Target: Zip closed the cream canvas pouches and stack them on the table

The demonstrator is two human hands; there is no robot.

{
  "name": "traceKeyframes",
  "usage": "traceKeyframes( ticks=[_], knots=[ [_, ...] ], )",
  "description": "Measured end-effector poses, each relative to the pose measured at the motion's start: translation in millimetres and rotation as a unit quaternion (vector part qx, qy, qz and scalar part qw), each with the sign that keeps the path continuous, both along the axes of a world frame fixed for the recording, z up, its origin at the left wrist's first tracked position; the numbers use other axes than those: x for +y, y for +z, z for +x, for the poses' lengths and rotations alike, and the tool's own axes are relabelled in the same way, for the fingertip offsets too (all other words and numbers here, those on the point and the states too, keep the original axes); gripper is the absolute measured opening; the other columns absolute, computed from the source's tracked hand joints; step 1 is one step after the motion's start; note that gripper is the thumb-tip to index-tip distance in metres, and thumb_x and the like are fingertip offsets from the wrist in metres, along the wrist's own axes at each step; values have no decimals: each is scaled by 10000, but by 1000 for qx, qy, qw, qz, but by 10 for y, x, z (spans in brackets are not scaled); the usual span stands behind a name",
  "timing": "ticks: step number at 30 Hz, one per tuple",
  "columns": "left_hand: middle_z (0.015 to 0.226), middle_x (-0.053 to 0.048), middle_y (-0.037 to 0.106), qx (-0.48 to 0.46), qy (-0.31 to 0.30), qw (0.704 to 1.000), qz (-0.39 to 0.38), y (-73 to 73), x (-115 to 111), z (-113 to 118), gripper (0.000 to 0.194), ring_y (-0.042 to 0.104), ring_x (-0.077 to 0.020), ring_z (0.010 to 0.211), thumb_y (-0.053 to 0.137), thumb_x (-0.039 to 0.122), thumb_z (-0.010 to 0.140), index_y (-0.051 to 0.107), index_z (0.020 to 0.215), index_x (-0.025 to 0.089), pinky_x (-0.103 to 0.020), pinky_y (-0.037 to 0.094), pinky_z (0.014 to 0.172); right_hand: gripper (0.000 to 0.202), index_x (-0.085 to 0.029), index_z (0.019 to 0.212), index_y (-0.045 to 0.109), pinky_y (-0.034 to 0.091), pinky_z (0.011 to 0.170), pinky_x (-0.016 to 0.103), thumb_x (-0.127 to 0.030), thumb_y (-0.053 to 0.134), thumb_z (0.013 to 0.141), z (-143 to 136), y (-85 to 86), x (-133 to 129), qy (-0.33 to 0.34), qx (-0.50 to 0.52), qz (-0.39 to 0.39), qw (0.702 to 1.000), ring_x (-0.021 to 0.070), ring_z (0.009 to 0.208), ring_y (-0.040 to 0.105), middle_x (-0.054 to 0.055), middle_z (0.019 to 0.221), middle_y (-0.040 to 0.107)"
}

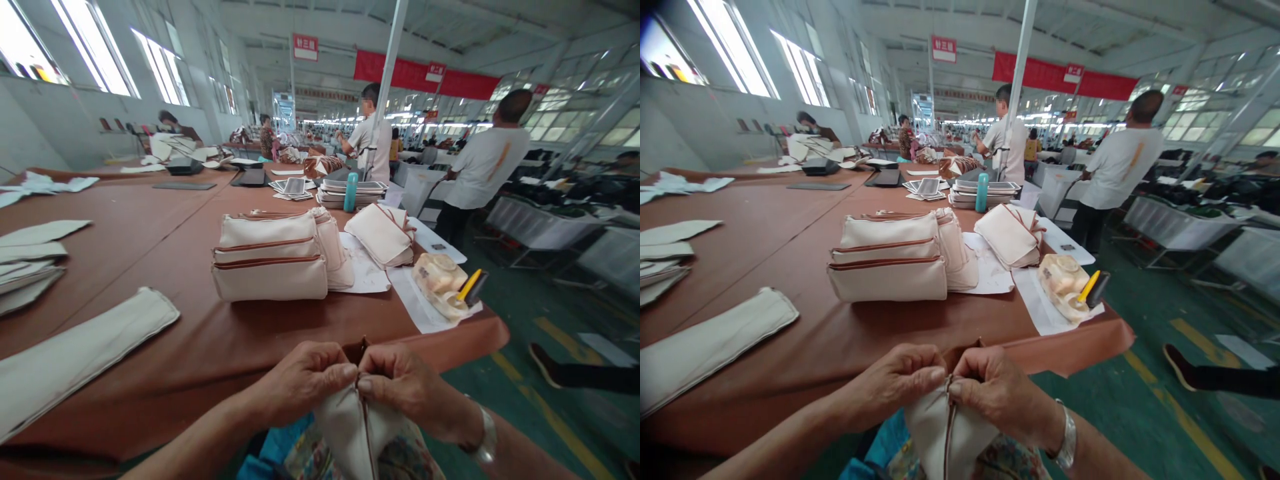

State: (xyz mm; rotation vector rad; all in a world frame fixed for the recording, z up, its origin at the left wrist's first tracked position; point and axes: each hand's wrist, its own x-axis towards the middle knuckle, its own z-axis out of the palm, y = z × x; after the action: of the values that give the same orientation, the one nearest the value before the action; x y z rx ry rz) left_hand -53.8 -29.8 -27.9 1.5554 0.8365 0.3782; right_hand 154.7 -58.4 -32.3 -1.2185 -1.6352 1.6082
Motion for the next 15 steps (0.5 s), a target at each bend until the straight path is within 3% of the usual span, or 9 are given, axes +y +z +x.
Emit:
traceKeyframes(
  ticks=[3,9,13,15],
  knots=[
    [663,38,410,25,-27,998,-41,-7,24,-26,384,309,-94,596,661,500,794,579,793,125,-201,229,484,319,-88,770,633,302,515,212,-399,689,812,-32,-46,-25,-46,-7,7,999,94,582,402,1,663,553],
    [612,45,403,-12,3,990,-140,-20,-20,63,317,276,-82,543,667,424,771,553,722,132,-218,180,467,157,-119,828,665,396,577,217,-267,708,799,-52,-54,-77,-90,57,22,994,118,642,508,18,734,629],
    [571,49,425,-68,11,973,-222,-14,-45,90,185,295,-74,501,677,249,661,521,671,148,-215,200,464,82,-156,857,677,454,692,238,-216,628,883,-29,-55,-148,-27,81,176,981,140,753,572,33,816,646],
    [569,38,459,-93,26,962,-254,-17,-66,95,139,333,-79,492,649,202,611,539,673,145,-213,223,464,92,-172,892,686,450,670,232,-196,598,901,-7,-87,-187,-3,69,257,964,134,735,568,30,820,630]
  ],
)
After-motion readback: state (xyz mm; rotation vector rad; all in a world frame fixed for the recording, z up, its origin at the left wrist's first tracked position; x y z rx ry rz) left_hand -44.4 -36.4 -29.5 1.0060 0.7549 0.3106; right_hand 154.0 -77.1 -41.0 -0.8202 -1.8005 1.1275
